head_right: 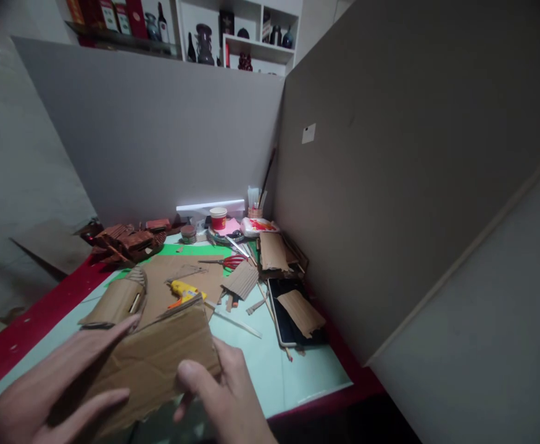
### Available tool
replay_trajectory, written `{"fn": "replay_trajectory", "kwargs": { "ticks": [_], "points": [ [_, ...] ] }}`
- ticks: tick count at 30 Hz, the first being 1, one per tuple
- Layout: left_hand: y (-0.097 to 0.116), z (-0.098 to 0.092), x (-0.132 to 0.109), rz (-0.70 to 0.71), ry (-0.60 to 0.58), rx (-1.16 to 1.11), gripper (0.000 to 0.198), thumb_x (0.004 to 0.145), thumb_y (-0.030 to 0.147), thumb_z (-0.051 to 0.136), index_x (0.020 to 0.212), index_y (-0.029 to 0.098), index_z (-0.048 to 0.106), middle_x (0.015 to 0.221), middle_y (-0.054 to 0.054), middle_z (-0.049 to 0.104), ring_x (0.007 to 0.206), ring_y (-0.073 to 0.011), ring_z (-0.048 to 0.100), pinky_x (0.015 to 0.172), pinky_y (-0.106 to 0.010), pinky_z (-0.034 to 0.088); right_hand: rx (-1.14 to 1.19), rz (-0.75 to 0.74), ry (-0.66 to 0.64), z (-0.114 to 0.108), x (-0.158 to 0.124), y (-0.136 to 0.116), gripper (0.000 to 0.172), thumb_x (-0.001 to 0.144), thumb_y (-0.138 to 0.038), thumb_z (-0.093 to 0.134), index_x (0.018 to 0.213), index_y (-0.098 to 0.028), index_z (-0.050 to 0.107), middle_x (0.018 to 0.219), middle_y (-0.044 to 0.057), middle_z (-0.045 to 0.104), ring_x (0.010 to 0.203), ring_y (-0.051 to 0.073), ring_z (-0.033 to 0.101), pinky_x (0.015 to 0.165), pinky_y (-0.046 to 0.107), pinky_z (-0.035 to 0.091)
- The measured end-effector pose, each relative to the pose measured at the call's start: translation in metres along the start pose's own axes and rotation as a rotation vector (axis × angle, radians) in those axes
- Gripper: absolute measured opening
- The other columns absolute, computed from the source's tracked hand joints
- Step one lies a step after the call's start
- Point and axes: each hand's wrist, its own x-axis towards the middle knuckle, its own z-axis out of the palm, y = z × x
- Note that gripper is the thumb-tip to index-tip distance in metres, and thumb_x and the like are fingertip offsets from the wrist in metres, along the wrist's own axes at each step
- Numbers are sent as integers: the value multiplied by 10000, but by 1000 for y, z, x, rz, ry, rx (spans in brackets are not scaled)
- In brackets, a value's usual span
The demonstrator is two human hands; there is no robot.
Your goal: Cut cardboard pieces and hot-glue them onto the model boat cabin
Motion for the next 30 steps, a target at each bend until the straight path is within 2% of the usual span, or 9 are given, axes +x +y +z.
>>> {"fn": "replay_trajectory", "kwargs": {
  "ticks": [3, 5, 8, 13, 16, 20, 23, 27, 30],
  "points": [
    [-10, -9, 31, -251, -69, -119, 436, 688, 422, 820, 1115, 348, 768, 1053, -4, 801, 912, -266, 730, 769, -209, 528, -250, -111, -8, -21, 29, -13, 544, 1009, -535, 324, 1056, -114, 666, 818, 54, 665, 651, 166, 671, 647, 289, 581],
    [-10, -19, 56, -339, 14, -153, 405, 643, 459, 841, 1015, 303, 804, 1000, 0, 809, 874, -264, 716, 720, -200, 506, -444, -145, 115, -39, 54, -14, 558, 1060, -466, 213, 1152, -133, 651, 1019, 82, 693, 860, 185, 697, 876, 348, 557],
    [0, -34, 94, -306, 95, -128, 297, 725, 388, 809, 999, 275, 792, 957, 67, 800, 833, -173, 688, 715, -123, 425, -837, -118, 283, -60, 93, -6, 408, 989, -371, 560, 1329, -146, 555, 1292, 119, 613, 1220, 269, 572, 1074, 486, 427],
    [4, -47, 135, -253, 142, -74, 203, 771, 163, 772, 960, 234, 794, 880, 99, 790, 791, -126, 675, 670, -75, 366, -1345, 49, 310, -63, 135, 18, 411, 959, -333, 658, 1321, -164, 564, 1321, 111, 578, 1193, 283, 583, 1009, 526, 489],
    [-8, -51, 142, -229, 89, -42, 308, 779, 96, 731, 1041, 249, 781, 950, 112, 792, 845, -117, 685, 713, -60, 372, -1505, 59, 281, -61, 140, 26, 349, 975, -318, 640, 1278, -153, 590, 1257, 101, 613, 1126, 254, 621, 942, 467, 543],
    [-27, -60, 140, -292, 28, 56, 274, 831, 280, 707, 1096, 230, 762, 1034, 90, 789, 956, -168, 698, 777, -113, 422, -1596, -8, 279, -67, 130, 16, 254, 982, -290, 634, 1185, -137, 634, 1143, 80, 662, 1029, 217, 662, 900, 424, 566],
    [-33, -66, 139, -327, 44, 27, 265, 811, 319, 740, 1060, 235, 776, 986, 110, 792, 899, -123, 695, 735, -66, 422, -1608, -114, 374, -80, 122, -6, 311, 1007, -203, 579, 1317, -177, 577, 1280, 91, 623, 1129, 222, 633, 974, 435, 539],
    [-28, -72, 146, -319, 27, -91, 345, 787, 208, 763, 1132, 200, 747, 956, 104, 790, 884, -66, 664, 724, 10, 386, -1636, -142, 558, -109, 124, -30, 419, 1004, -125, 545, 1416, -189, 501, 1486, 108, 475, 1364, 268, 466, 1112, 491, 430],
    [-24, -79, 150, -279, 4, -134, 411, 804, 383, 726, 1138, 143, 736, 993, 88, 775, 960, -107, 651, 845, -64, 437, -1659, -72, 581, -123, 133, -31, 364, 979, -207, 620, 1336, -161, 562, 1450, 121, 498, 1316, 301, 506, 1067, 536, 459]
  ]
}}
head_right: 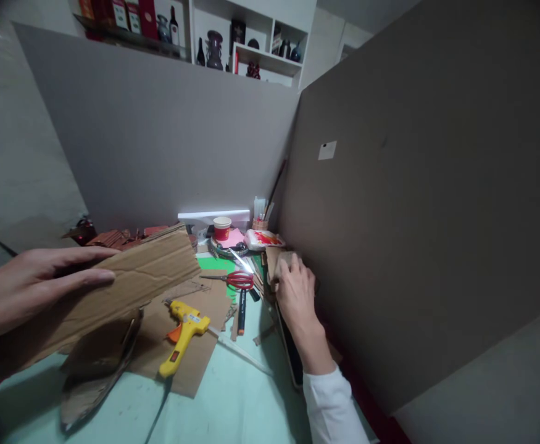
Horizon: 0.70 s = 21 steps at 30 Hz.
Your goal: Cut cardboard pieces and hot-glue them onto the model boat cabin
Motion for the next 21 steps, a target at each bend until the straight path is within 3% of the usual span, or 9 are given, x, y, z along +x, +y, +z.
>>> {"fn": "replay_trajectory", "kwargs": {
  "ticks": [2, 4, 5, 8, 13, 21],
  "points": [
    [-1, -4, 1, 16, -15, 5, 506, 812, 510, 667, 1141, 131, 732, 1063, 76, 755, 1025, -169, 641, 1003, -244, 452, 4, -24, -69, 9, 3, -5, 322, 984, -263, 627, 1286, -157, 590, 1336, 110, 580, 1173, 259, 607, 977, 477, 533],
    [-5, -8, 3, 17, -36, 23, 555, 835, 568, 601, 1158, 134, 724, 1139, 49, 733, 1084, -238, 626, 1096, -437, 388, 22, -80, -157, 19, 7, -17, 271, 992, -297, 619, 1222, -153, 618, 1192, 85, 645, 1029, 212, 661, 882, 407, 575],
    [-8, -9, 5, 20, -55, 41, 577, 830, 597, 591, 1174, 151, 721, 1201, 35, 718, 1114, -262, 616, 1116, -466, 361, 31, -114, -200, 25, 10, -24, 259, 993, -310, 619, 1196, -150, 627, 1152, 78, 655, 992, 202, 667, 856, 390, 581],
    [-13, -11, 8, 26, -75, 88, 600, 797, 673, 570, 1140, 216, 753, 1296, -17, 702, 1115, -299, 630, 1111, -419, 386, 59, -220, -296, 42, 27, -45, 296, 987, -332, 626, 1223, -152, 616, 1203, 91, 636, 1026, 212, 656, 874, 400, 574],
    [-3, -16, 3, -21, -93, 68, 545, 850, 626, 511, 1178, 253, 735, 1316, -40, 697, 1135, -299, 634, 1075, -376, 402, 55, -327, -387, 68, 57, -65, 319, 987, -337, 624, 1249, -156, 604, 1247, 100, 618, 1064, 225, 644, 903, 423, 564],
    [-5, -22, -2, 69, -86, 31, 450, 923, 548, 490, 1221, 296, 715, 1270, 5, 726, 1170, -267, 634, 1001, -321, 450, 44, -393, -461, 92, 69, -61, 286, 992, -334, 617, 1216, -156, 621, 1221, 92, 632, 1055, 219, 647, 909, 423, 561]
  ]
}}
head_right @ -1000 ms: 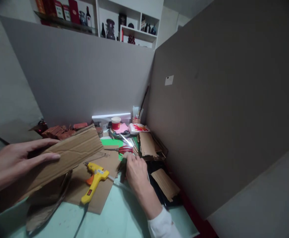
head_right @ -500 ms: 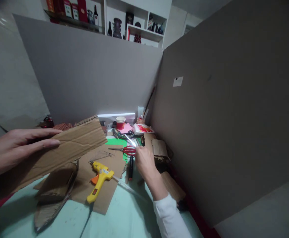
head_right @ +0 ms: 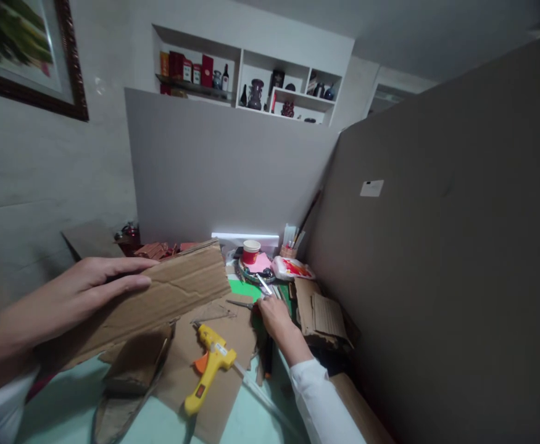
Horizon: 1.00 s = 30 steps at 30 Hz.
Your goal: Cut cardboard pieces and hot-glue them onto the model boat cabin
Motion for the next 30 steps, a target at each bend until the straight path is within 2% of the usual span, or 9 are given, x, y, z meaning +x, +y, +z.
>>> {"fn": "replay_trajectory", "kwargs": {
  "ticks": [4, 8, 12, 15, 19, 21, 23, 27, 30],
  "points": [
    [-7, 5, 2, 43, 23, -35, 431, 916, 569, 509, 1191, 328, 737, 1188, -10, 764, 1037, -265, 689, 961, -334, 474, 85, -18, 2, 3, 7, 6, 288, 991, -334, 619, 1216, -155, 621, 1219, 91, 633, 1055, 220, 648, 909, 425, 560],
    [-9, 10, 5, 33, 45, -49, 438, 917, 571, 498, 1197, 330, 735, 1209, -34, 756, 1096, -294, 671, 1000, -388, 458, 251, -47, 39, 1, 10, 13, 296, 984, -330, 629, 1218, -150, 619, 1227, 94, 629, 1067, 226, 643, 917, 434, 556],
    [-9, 10, 5, 38, 33, -46, 444, 933, 557, 478, 1220, 320, 721, 1242, -38, 741, 1127, -290, 659, 998, -388, 453, 517, -63, 134, -11, 5, 21, 281, 978, -328, 636, 1192, -147, 627, 1209, 88, 633, 1058, 223, 641, 913, 432, 554],
    [-11, 8, 6, 39, 55, -42, 446, 933, 563, 480, 1222, 323, 720, 1227, -23, 748, 1115, -282, 664, 975, -356, 460, 810, -76, 238, -25, -8, 21, 286, 980, -341, 632, 1185, -142, 621, 1161, 80, 639, 990, 205, 653, 854, 398, 571],
    [-12, 8, 7, 44, 22, -47, 423, 943, 560, 474, 1209, 343, 723, 1218, 9, 750, 1088, -253, 672, 927, -309, 467, 1275, -112, 369, -40, -38, 1, 440, 999, -439, 571, 1340, -169, 509, 1072, 68, 635, 808, 159, 643, 703, 317, 564],
    [-11, 9, 7, 45, 0, -54, 406, 947, 544, 482, 1205, 343, 723, 1223, 15, 747, 1083, -240, 669, 932, -301, 455, 1476, -143, 388, -46, -54, -15, 634, 938, -552, 607, 1433, -204, 418, 1100, 79, 637, 774, 151, 629, 664, 291, 534],
    [-8, 12, 7, 51, -12, -67, 395, 940, 530, 503, 1184, 324, 735, 1216, 10, 750, 1085, -239, 666, 952, -299, 443, 1619, -157, 380, -52, -67, -32, 735, 839, -600, 706, 1424, -237, 450, 1141, 85, 643, 814, 156, 626, 695, 278, 514],
    [2, 21, 8, 65, -116, -84, 380, 939, 498, 518, 1182, 311, 741, 1199, 1, 755, 1084, -239, 667, 959, -303, 450, 1714, -195, 274, -67, -81, -57, 634, 750, -517, 818, 1274, -215, 627, 1023, 46, 661, 784, 138, 603, 678, 234, 488],
    [7, 27, 10, 70, -184, -57, 357, 958, 455, 490, 1193, 334, 730, 1145, 11, 766, 1069, -234, 670, 951, -331, 463, 1718, -225, 189, -75, -84, -66, 516, 718, -379, 867, 1153, -175, 679, 914, 26, 664, 815, 156, 621, 700, 230, 502]
  ]
}}
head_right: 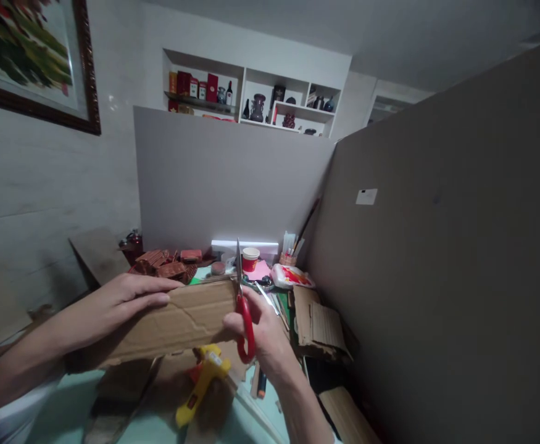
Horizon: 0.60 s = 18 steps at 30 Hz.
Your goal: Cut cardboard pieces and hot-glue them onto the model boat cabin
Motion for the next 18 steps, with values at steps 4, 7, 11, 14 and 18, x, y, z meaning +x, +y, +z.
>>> {"fn": "replay_trajectory", "kwargs": {
  "ticks": [4, 7, 11, 14, 18],
  "points": [
    [6, 12, 5, -47, 175, 109, 340, 954, 398, 504, 1165, 272, 739, 1196, -39, 748, 1094, -271, 656, 984, -410, 453, 56, -29, 81, 3, 2, 6, 502, 677, -338, 888, 1084, -166, 649, 788, -21, 617, 698, 112, 580, 660, 214, 497],
    [16, 27, 3, 26, 589, 243, 323, 960, 312, 499, 1172, 209, 720, 1198, -91, 732, 1174, -293, 609, 1037, -431, 411, 121, -80, 244, -2, 6, 17, 535, 686, -373, 874, 1110, -195, 600, 738, -68, 523, 548, 48, 444, 529, 167, 412],
    [36, 57, -3, 167, 657, 1, 207, 930, 326, 583, 921, 214, 757, 930, -54, 749, 902, -220, 669, 860, -339, 491, 191, -156, 440, -14, 11, 20, 583, 652, -411, 890, 1084, -218, 551, 758, -81, 440, 516, 34, 347, 440, 153, 304],
    [46, 84, 3, -63, 170, -409, 204, 860, 392, 671, 796, 221, 765, 852, -47, 749, 811, -219, 660, 709, -314, 485, 213, -204, 503, -18, 12, 15, 604, 634, -422, 896, 1079, -232, 534, 768, -81, 423, 532, 41, 354, 456, 152, 331],
    [43, 106, 16, -182, 67, -850, 387, 752, 508, 721, 928, 164, 726, 803, -52, 685, 605, -167, 588, 567, -290, 474, 194, -248, 490, -13, 8, 11, 594, 599, -401, 905, 1046, -230, 552, 768, -74, 434, 546, 46, 356, 447, 152, 298]
  ]
}}
